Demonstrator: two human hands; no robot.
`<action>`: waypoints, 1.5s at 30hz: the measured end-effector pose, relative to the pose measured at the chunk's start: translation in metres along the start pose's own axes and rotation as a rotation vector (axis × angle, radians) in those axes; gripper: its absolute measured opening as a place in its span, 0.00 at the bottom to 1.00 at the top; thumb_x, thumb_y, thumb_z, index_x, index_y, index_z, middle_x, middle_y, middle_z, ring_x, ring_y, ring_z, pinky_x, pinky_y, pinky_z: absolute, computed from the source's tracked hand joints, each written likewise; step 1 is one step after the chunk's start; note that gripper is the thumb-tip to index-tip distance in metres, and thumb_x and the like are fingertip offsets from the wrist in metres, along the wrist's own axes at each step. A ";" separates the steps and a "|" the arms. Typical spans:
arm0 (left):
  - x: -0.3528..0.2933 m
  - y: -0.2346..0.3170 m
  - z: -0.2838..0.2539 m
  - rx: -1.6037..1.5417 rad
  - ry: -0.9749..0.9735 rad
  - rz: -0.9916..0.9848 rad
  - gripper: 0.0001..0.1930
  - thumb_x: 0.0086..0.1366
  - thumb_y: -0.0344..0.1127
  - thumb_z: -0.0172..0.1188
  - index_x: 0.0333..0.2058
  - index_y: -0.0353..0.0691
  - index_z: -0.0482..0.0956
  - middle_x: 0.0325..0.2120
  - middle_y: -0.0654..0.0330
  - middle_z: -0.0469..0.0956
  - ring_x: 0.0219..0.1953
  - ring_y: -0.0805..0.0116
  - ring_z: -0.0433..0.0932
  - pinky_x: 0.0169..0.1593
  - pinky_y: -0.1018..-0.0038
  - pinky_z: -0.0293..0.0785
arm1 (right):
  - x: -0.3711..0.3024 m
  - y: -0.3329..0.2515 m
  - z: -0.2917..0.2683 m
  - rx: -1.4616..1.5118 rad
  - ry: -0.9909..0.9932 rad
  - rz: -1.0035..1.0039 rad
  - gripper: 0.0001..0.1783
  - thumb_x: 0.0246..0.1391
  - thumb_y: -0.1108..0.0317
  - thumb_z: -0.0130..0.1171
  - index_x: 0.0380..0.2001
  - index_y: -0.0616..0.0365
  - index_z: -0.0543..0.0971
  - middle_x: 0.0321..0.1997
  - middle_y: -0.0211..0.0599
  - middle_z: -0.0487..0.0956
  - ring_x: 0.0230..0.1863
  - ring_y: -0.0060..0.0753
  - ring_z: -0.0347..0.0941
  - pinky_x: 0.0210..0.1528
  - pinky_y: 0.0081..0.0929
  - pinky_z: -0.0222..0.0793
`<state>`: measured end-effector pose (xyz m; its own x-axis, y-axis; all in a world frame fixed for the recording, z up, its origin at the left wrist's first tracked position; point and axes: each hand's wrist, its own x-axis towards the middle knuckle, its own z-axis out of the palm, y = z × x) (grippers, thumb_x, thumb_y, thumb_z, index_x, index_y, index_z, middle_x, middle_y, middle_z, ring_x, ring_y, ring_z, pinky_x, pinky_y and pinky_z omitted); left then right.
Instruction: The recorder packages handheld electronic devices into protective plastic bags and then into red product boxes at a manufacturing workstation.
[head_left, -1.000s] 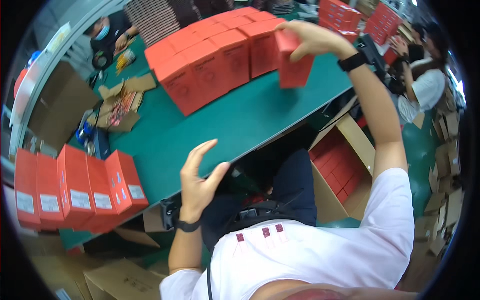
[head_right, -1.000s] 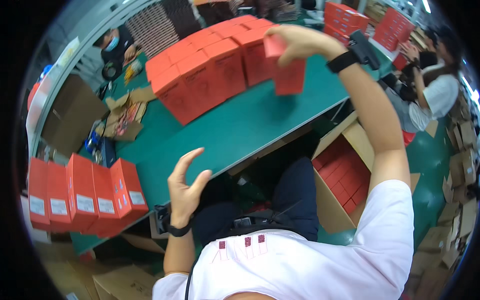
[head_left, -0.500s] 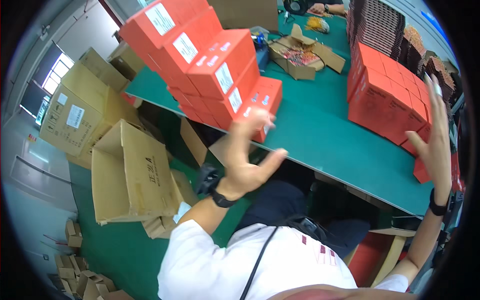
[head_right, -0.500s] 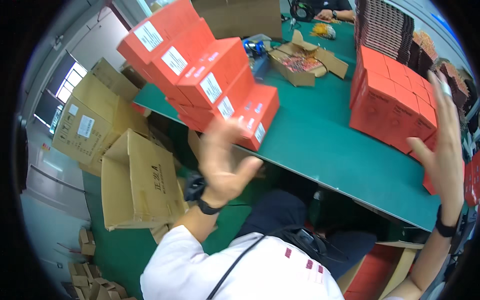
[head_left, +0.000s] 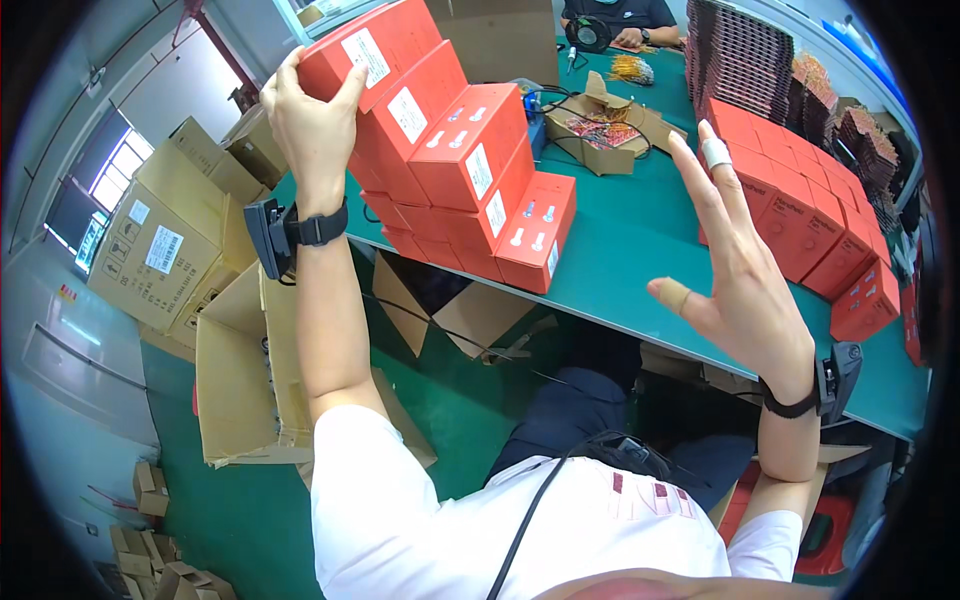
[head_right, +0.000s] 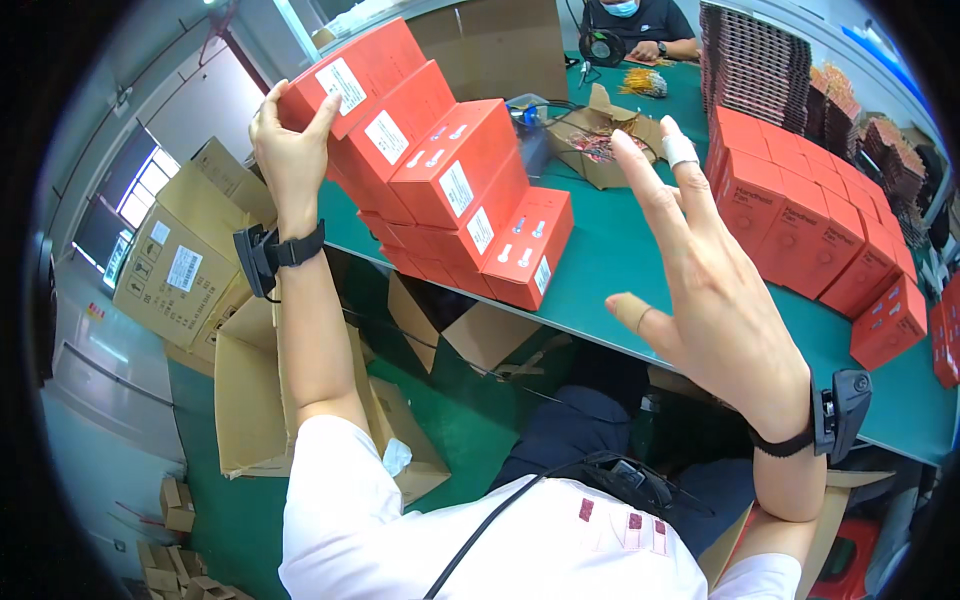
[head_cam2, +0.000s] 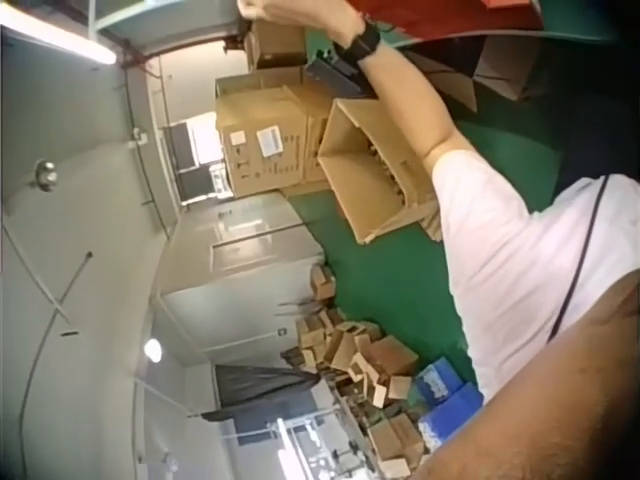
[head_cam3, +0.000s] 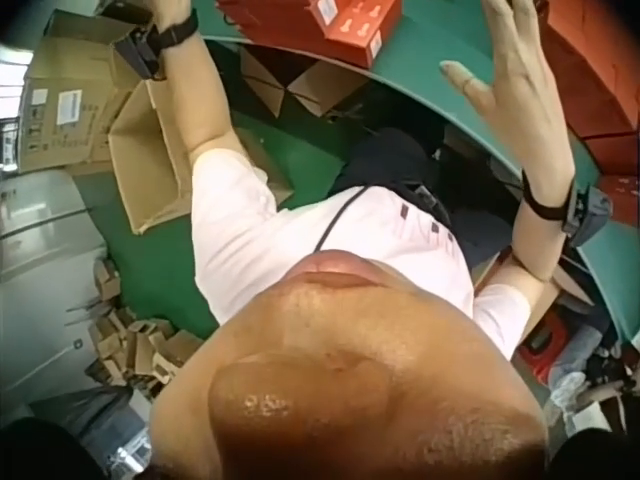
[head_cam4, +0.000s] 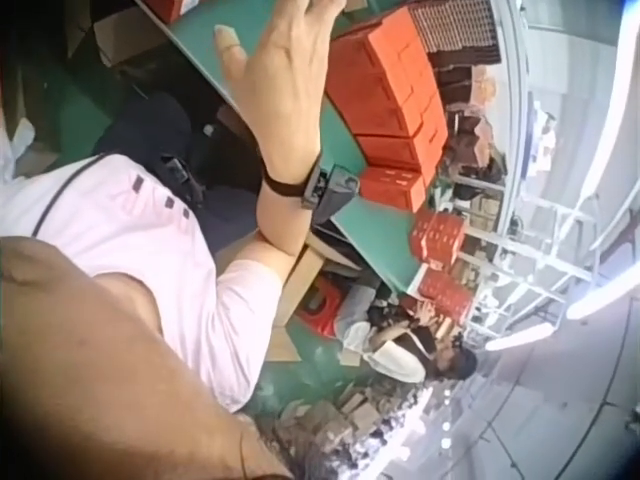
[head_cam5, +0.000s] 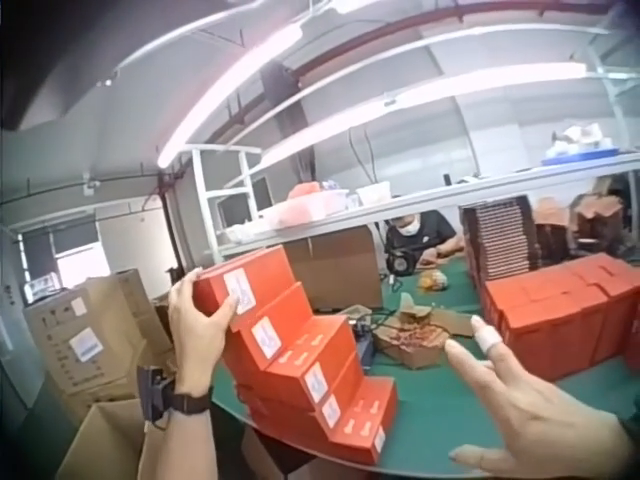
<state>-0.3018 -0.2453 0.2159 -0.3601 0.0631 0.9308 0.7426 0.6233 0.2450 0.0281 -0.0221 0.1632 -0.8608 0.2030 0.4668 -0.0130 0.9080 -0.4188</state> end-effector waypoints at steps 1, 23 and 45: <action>-0.001 0.003 -0.001 -0.012 0.034 0.025 0.41 0.52 0.51 0.76 0.59 0.32 0.71 0.54 0.42 0.69 0.56 0.45 0.73 0.59 0.57 0.71 | -0.001 0.003 0.001 -0.003 0.000 0.002 0.62 0.38 0.76 0.73 0.76 0.46 0.52 0.80 0.51 0.44 0.76 0.59 0.52 0.69 0.46 0.64; -0.186 0.204 0.097 -0.759 -0.917 0.769 0.64 0.42 0.57 0.79 0.71 0.32 0.52 0.62 0.39 0.65 0.65 0.37 0.62 0.68 0.51 0.58 | -0.087 0.127 0.102 1.056 0.681 0.251 0.57 0.44 0.62 0.80 0.70 0.60 0.55 0.66 0.41 0.66 0.69 0.38 0.62 0.70 0.36 0.59; -0.252 0.276 0.082 -0.811 -1.088 0.819 0.41 0.44 0.39 0.76 0.59 0.41 0.70 0.47 0.56 0.76 0.49 0.53 0.74 0.55 0.60 0.67 | -0.174 0.150 0.060 0.884 0.288 0.700 0.35 0.56 0.58 0.71 0.60 0.70 0.75 0.52 0.45 0.81 0.48 0.29 0.80 0.49 0.25 0.77</action>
<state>-0.0519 -0.0253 0.0266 0.3214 0.8859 0.3344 0.8941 -0.4002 0.2009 0.1456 0.0562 -0.0280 -0.6739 0.7382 0.0305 -0.0283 0.0155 -0.9995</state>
